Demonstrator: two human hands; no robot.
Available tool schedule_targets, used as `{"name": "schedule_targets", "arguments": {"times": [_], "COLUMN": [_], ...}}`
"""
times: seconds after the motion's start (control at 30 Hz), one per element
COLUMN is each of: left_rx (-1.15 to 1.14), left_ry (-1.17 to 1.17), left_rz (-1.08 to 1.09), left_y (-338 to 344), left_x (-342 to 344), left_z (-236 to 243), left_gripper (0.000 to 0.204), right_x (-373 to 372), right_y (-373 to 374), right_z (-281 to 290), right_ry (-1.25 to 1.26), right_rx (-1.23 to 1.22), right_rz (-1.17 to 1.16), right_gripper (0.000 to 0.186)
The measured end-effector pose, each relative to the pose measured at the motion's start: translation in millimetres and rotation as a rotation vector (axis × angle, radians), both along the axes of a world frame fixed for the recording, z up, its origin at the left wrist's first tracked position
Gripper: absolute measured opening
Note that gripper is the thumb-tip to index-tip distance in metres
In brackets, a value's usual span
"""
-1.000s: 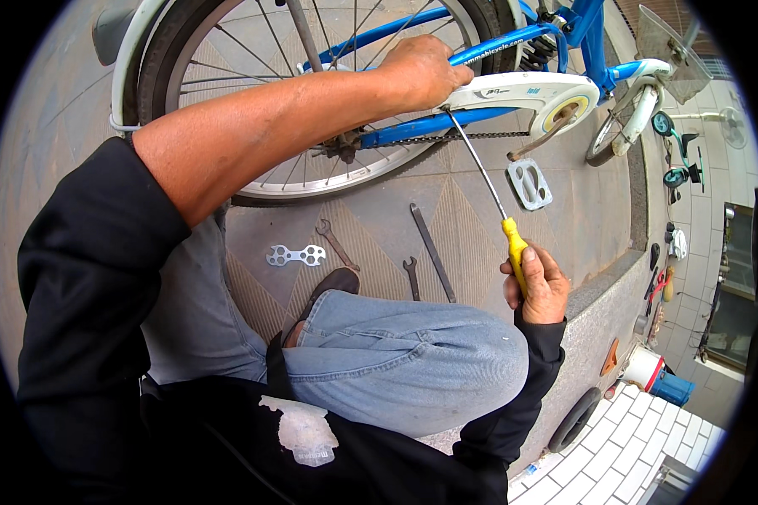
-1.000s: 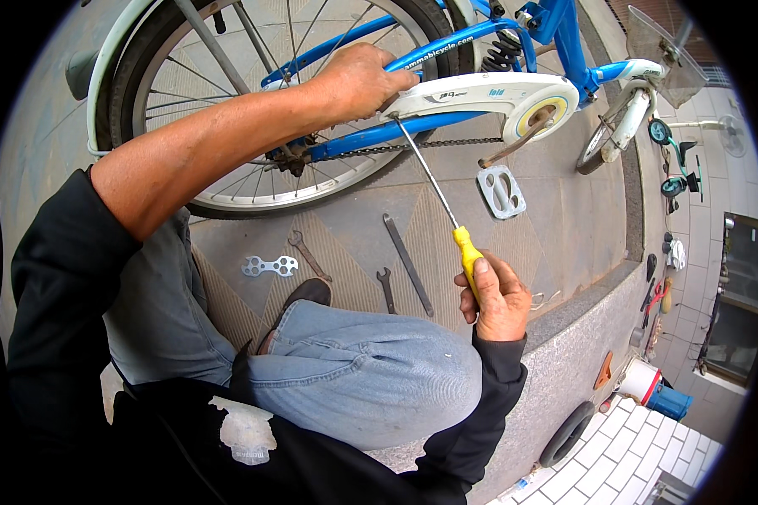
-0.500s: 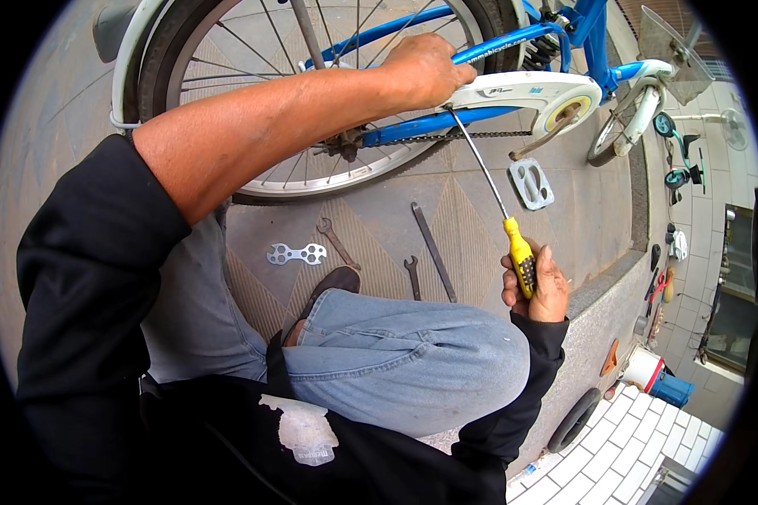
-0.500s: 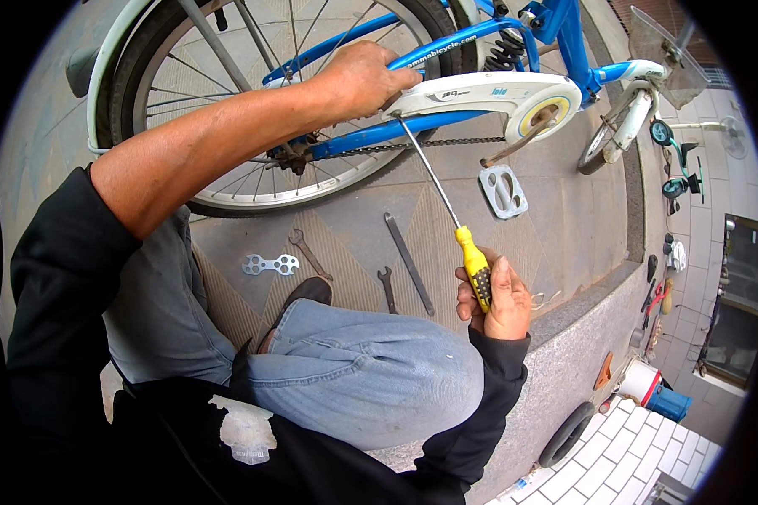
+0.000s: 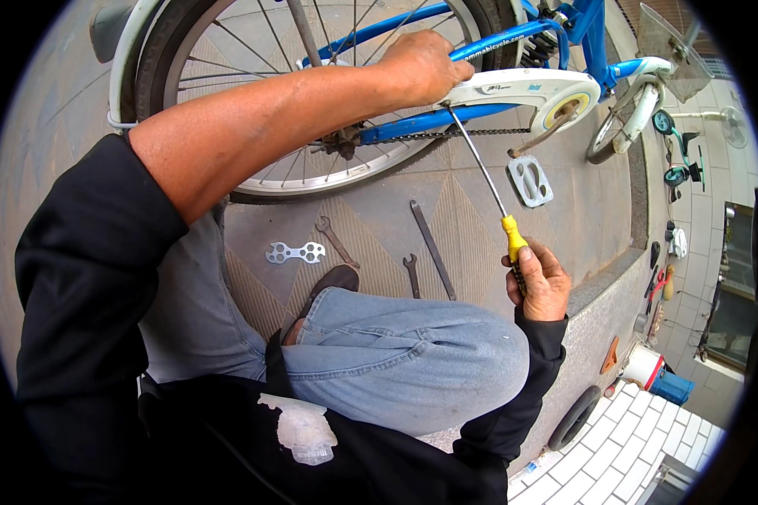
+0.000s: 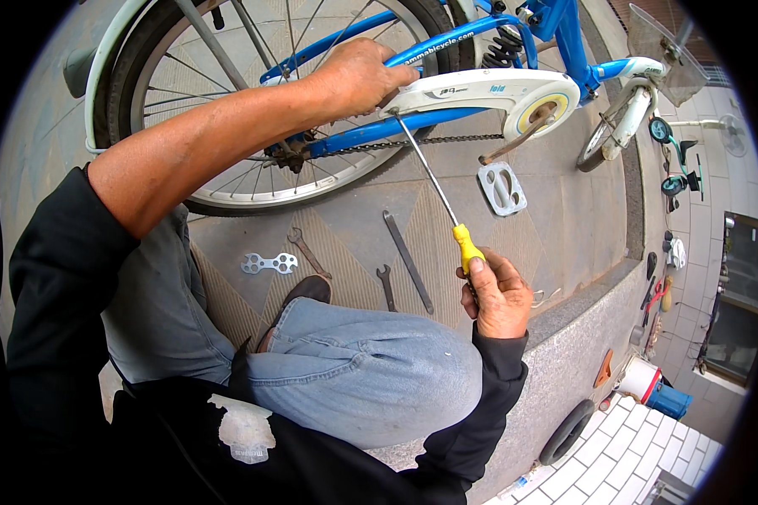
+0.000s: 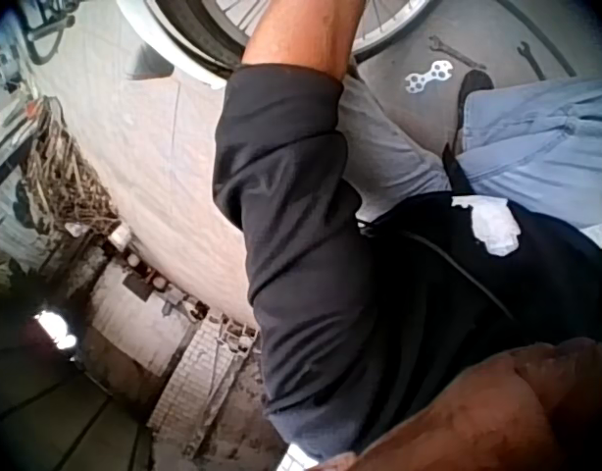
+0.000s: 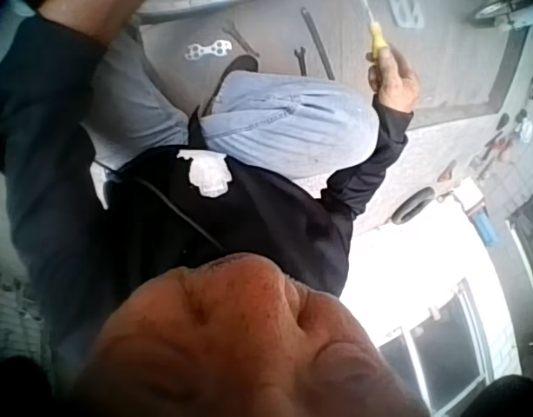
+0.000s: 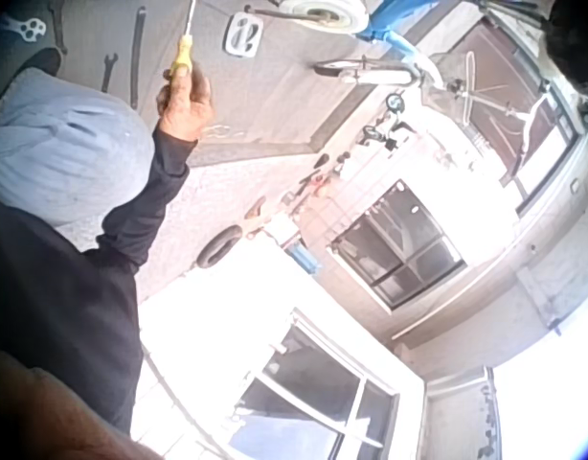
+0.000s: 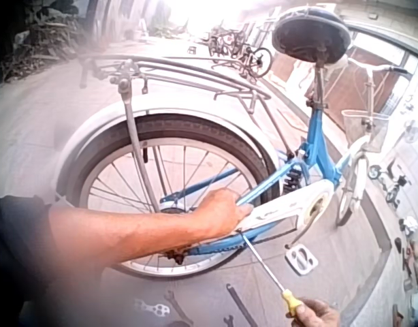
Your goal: The person sits on the floor and uses a wrench to tighten the rear axle nuts of a blue bicycle. They then switch to a screwdriver to adjust the chain guard attached to the frame.
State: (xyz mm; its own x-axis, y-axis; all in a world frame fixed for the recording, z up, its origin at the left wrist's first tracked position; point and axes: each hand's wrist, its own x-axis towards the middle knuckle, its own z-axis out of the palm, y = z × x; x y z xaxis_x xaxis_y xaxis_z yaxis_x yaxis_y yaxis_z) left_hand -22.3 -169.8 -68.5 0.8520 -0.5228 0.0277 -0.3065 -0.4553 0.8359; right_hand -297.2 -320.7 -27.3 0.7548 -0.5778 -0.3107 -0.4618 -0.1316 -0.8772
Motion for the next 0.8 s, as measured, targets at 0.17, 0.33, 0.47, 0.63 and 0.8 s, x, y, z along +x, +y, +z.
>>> {"name": "schedule_targets", "arguments": {"times": [0.17,0.33,0.47,0.63,0.8], "left_rx": [0.008,0.018,0.007,-0.023,-0.028], "left_ry": [-0.002,-0.005,0.040,0.012,0.003], "left_rz": [-0.031,-0.023,-0.019,-0.011,-0.050], "left_y": [0,2,2,-1,3], "left_x": [2,-1,-1,-1,11], "left_z": [3,3,2,0,-9], "left_gripper": [0.043,0.042,0.042,0.044,0.044], "right_x": [-1,-1,0,-4,5], "right_y": [-6,-6,-3,-2,-1], "right_z": [1,-2,-3,-1,3], "right_ry": [-0.106,-0.079,-0.064,-0.037,-0.082], "right_rx": [0.297,0.268,0.174,0.060,0.157], "right_rz": [-0.026,-0.029,-0.035,-0.039,-0.064], "right_gripper": [0.040,0.037,0.035,0.034,0.036]}}
